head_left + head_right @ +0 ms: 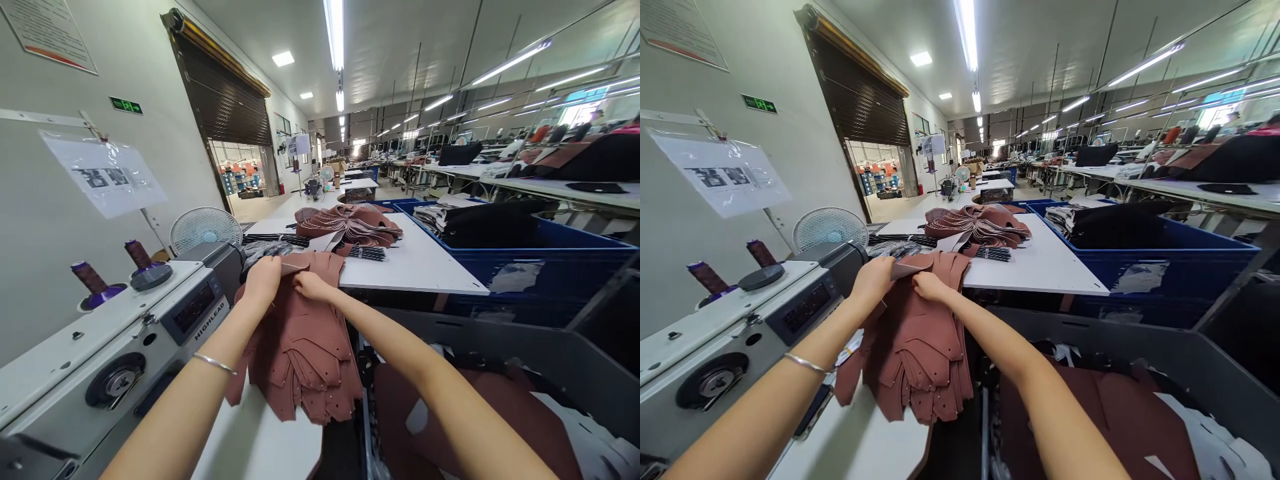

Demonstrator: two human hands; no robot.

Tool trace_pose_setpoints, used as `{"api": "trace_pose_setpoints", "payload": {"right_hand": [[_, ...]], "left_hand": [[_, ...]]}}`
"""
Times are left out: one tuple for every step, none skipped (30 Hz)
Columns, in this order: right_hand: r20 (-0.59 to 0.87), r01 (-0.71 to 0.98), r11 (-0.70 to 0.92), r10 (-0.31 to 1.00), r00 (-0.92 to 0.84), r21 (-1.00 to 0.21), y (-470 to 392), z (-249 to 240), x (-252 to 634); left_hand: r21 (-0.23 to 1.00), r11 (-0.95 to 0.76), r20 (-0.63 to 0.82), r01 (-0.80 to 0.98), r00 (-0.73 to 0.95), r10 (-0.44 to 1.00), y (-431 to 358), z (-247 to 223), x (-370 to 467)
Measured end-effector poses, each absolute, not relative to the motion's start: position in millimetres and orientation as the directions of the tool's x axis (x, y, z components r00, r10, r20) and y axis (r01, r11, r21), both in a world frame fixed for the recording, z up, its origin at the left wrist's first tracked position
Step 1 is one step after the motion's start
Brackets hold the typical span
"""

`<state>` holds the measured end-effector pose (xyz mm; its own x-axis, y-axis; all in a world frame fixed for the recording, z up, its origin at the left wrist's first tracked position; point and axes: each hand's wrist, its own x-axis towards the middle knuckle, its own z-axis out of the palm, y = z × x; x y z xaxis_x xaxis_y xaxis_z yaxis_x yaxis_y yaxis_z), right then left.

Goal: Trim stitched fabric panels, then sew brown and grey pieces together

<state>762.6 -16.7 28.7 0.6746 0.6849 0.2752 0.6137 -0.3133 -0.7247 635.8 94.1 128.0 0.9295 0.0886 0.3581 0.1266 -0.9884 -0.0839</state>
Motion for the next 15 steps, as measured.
{"api": "trace_pose_setpoints", "payload": {"right_hand": [[0.311,0.609,-0.293,0.653,0.69,-0.737,-20.2,31.4,758.2],[0.346,0.6,-0.268,0.616,0.708,-0.754,-26.8,34.9,754.5],[0.375,0.587,-0.238,0.574,0.728,-0.774,-36.7,39.2,751.6],[0.4,0.569,-0.205,0.526,0.75,-0.797,-49.6,44.4,749.8],[0.42,0.547,-0.172,0.469,0.776,-0.819,-64.6,50.5,748.9],[0.438,0.527,-0.14,0.402,0.804,-0.839,-80.5,57.8,749.1],[0.457,0.51,-0.108,0.317,0.831,-0.853,-95.8,66.3,750.0],[0.473,0.501,-0.08,0.229,0.851,-0.862,-109.0,75.9,750.9],[0.49,0.501,-0.054,0.142,0.86,-0.864,-118.8,86.1,751.3],[0.504,0.507,-0.031,0.065,0.861,-0.862,-123.9,96.6,750.5],[0.514,0.514,-0.011,0.013,0.858,-0.858,-123.8,106.5,748.0],[0.52,0.52,-0.008,-0.003,0.854,-0.854,-118.3,115.1,743.6],[0.522,0.522,-0.018,0.012,0.853,-0.853,-107.8,121.6,737.5],[0.515,0.518,-0.045,0.062,0.855,-0.854,-93.0,125.6,730.3],[0.501,0.515,-0.106,0.133,0.855,-0.85,-75.0,126.8,722.4]], "left_hand": [[-0.102,-0.989,0.349,0.103,0.935,0.061,88.7,129.5,636.3],[-0.117,-0.99,0.338,0.084,0.94,0.04,84.1,130.1,636.2],[-0.128,-0.989,0.327,0.07,0.945,0.025,80.4,129.5,635.7],[-0.135,-0.989,0.314,0.059,0.949,0.014,77.0,127.3,634.8],[-0.139,-0.989,0.299,0.05,0.954,0.006,73.6,123.1,633.7],[-0.139,-0.99,0.28,0.039,0.96,-0.001,69.5,116.9,632.3],[-0.135,-0.991,0.256,0.027,0.967,-0.008,64.4,108.4,630.7],[-0.128,-0.992,0.228,0.012,0.974,-0.017,57.9,97.9,628.9],[-0.117,-0.993,0.195,-0.005,0.98,-0.028,50.2,85.8,627.1],[-0.102,-0.994,0.162,-0.024,0.986,-0.04,41.5,72.7,625.2],[-0.085,-0.996,0.13,-0.04,0.99,-0.051,32.4,59.2,623.3],[-0.066,-0.996,0.105,-0.053,0.993,-0.06,23.7,46.3,621.4],[-0.047,-0.997,0.087,-0.061,0.994,-0.065,15.7,34.5,619.5],[-0.028,-0.998,0.079,-0.063,0.995,-0.065,9.2,24.6,617.6],[-0.009,-0.998,0.079,-0.065,0.995,-0.066,4.1,17.0,615.6]]}}
